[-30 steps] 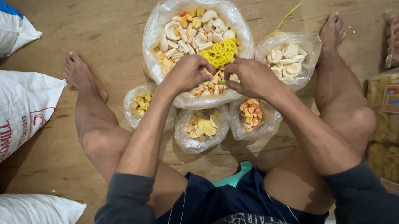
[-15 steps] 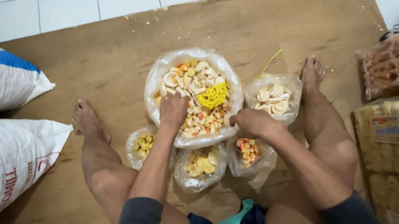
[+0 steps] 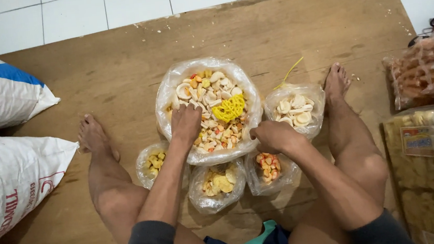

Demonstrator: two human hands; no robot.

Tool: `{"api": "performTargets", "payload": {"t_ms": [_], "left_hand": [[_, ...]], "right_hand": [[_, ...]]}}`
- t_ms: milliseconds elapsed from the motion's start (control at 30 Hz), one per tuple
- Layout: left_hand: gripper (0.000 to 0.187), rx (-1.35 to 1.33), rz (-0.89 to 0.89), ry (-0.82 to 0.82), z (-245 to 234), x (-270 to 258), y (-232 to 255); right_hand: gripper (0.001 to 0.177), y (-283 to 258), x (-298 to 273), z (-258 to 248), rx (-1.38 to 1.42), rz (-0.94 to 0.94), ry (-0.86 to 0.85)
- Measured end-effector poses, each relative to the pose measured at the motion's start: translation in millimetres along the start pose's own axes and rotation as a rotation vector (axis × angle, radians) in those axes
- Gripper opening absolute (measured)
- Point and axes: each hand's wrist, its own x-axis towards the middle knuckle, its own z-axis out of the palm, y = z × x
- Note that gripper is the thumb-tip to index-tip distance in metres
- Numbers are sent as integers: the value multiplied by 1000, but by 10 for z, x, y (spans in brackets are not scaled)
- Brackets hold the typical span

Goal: The person sits on the floor and sorts mixed snack pieces from a large central plastic bag into several smaller bags by type. They use both hands to pick up individual pieces and place them into the appropriate smaller bags.

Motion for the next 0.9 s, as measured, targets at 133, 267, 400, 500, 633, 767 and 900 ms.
{"api": "performTargets", "payload": {"t_ms": [133, 267, 400, 500, 633, 767, 900], "left_hand": [[22, -41, 4, -11, -219, -45, 90], [17, -408, 76, -73, -807, -337, 358], [21, -676, 159, -138, -1328, -493, 471], [16, -773, 220, -119, -1138, -463, 453], [16, -883, 210, -140, -1202, -559, 549], [20, -801, 200, -189, -1073, -492, 521], [16, -366, 99, -226, -251, -240, 313]], "right_hand": [[38, -35, 52, 60, 34, -47, 127], [43, -215, -187, -167, 244, -83, 306], [38, -178, -88, -185, 290, -140, 415], [31, -180, -34, -141, 319, -161, 430], [23, -181, -3, -108, 264, -183, 433], [20, -94, 53, -40, 197, -151, 371], [30, 16, 94, 123, 1, 16, -41]]}}
